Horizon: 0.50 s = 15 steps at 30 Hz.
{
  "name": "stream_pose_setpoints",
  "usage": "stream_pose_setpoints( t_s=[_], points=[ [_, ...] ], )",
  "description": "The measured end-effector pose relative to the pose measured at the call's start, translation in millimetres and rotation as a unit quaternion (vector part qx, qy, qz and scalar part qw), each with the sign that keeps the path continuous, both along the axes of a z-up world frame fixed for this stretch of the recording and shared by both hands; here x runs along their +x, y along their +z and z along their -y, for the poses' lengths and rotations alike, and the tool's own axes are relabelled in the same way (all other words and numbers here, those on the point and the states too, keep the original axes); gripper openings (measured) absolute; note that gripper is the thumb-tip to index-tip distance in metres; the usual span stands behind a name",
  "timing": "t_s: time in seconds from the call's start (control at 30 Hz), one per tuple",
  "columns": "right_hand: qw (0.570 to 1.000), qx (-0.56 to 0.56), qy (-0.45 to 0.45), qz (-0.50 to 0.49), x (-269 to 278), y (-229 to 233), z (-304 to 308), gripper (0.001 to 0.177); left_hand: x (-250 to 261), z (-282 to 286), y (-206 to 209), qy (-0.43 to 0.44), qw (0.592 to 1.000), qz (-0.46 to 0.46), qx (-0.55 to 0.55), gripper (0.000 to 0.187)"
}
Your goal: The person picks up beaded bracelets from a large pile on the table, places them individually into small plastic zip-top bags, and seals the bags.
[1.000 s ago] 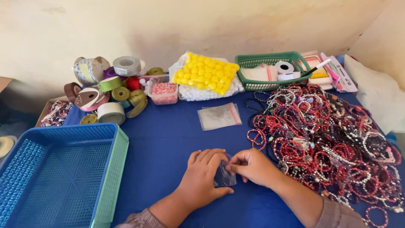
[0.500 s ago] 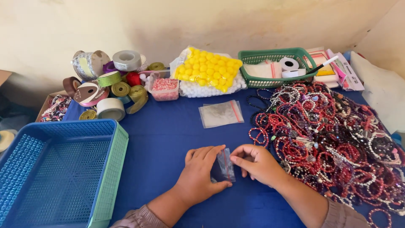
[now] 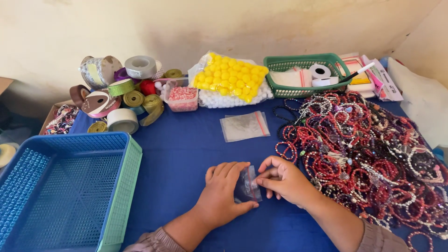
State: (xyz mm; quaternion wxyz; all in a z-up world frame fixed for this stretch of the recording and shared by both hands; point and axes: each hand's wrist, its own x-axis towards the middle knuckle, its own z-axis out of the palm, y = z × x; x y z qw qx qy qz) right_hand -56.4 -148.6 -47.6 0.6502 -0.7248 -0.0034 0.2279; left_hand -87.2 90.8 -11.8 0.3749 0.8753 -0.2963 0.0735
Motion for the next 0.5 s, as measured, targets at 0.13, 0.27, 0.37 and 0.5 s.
stream_pose_setpoints(
  t_s=[0.13,0.27,0.37,0.5],
  points=[
    [1.0,0.0,-0.002,0.018,0.0,-13.8,2.3,0.019,0.1,0.0,-1.1,-0.001,1.0,-0.003,0.001,0.088],
    [0.998,-0.032,0.01,0.045,-3.0,-22.1,3.0,0.011,-0.7,1.4,-0.2,-0.004,1.0,0.008,0.001,0.09],
    [0.997,-0.041,0.003,0.068,-4.2,-21.7,-0.9,0.013,-0.9,4.1,3.4,-0.004,1.0,0.016,0.007,0.093],
    [0.994,-0.068,-0.005,0.083,-8.8,-9.1,-10.5,0.016,-1.7,6.7,2.0,-0.006,1.0,0.026,0.01,0.09]
  ],
)
